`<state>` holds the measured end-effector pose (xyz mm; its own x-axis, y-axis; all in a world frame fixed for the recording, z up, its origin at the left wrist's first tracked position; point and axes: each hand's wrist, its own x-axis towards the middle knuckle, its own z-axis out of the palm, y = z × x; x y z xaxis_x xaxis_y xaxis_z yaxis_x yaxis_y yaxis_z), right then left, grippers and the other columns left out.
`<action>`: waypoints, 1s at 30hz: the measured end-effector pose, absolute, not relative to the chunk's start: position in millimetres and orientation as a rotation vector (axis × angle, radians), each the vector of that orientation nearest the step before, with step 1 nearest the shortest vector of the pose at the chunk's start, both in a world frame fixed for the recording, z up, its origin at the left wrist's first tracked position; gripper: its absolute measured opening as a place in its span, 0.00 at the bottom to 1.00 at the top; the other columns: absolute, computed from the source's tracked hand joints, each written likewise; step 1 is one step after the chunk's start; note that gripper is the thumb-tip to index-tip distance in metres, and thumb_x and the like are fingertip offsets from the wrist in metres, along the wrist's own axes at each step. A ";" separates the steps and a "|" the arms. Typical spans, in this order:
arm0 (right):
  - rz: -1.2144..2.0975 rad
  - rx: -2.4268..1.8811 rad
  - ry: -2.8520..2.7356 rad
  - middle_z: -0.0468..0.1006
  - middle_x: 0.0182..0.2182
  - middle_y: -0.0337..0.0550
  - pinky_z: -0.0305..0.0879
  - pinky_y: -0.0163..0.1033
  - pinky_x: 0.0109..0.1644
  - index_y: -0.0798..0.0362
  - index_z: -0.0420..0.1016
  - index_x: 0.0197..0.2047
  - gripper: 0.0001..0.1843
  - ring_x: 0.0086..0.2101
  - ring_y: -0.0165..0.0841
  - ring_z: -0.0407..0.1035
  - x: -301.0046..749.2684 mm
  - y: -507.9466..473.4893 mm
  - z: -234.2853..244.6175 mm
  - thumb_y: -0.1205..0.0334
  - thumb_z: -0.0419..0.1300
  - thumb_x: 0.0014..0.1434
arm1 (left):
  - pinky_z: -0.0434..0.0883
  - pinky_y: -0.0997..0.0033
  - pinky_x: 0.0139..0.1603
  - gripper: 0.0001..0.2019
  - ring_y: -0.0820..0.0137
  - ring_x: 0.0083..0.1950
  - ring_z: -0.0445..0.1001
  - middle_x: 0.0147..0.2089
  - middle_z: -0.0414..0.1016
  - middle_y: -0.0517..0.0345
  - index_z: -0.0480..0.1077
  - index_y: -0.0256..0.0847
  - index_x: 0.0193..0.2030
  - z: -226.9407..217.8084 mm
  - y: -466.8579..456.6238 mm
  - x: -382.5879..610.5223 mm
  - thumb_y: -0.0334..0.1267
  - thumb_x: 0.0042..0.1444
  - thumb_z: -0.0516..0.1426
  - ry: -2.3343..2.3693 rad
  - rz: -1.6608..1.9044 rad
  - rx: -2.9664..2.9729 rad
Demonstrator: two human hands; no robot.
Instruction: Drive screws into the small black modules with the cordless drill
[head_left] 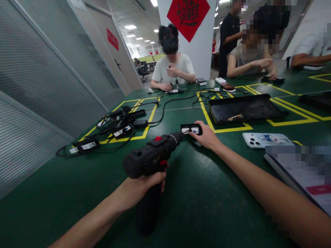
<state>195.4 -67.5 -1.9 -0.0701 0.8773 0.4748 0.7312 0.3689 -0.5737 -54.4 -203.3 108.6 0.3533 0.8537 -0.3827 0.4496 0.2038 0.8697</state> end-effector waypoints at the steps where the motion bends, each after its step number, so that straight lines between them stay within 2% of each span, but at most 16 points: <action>1: 0.233 -1.402 -1.839 0.74 0.38 0.47 0.63 0.45 0.41 0.50 0.63 0.51 0.24 0.37 0.42 0.67 195.5 -67.3 -2.3 0.48 0.59 0.53 | 0.68 0.65 0.39 0.16 0.67 0.32 0.70 0.28 0.72 0.56 0.68 0.35 0.44 110.0 -202.9 -53.8 0.42 0.52 0.53 1.266 0.422 1.426; 20: 0.233 -1.395 -1.859 0.74 0.39 0.46 0.63 0.45 0.41 0.49 0.63 0.52 0.24 0.38 0.41 0.67 196.6 -69.6 -0.9 0.50 0.58 0.54 | 0.67 0.62 0.41 0.15 0.66 0.33 0.70 0.29 0.72 0.55 0.68 0.36 0.44 113.8 -200.8 -54.4 0.42 0.53 0.53 1.259 0.388 1.442; 30: 0.250 -1.391 -1.860 0.74 0.38 0.47 0.64 0.45 0.41 0.49 0.63 0.52 0.24 0.37 0.41 0.68 196.3 -67.6 -1.5 0.50 0.59 0.54 | 0.67 0.66 0.40 0.15 0.68 0.32 0.70 0.29 0.72 0.57 0.67 0.36 0.44 101.3 -202.4 -59.7 0.44 0.54 0.53 1.293 0.408 1.463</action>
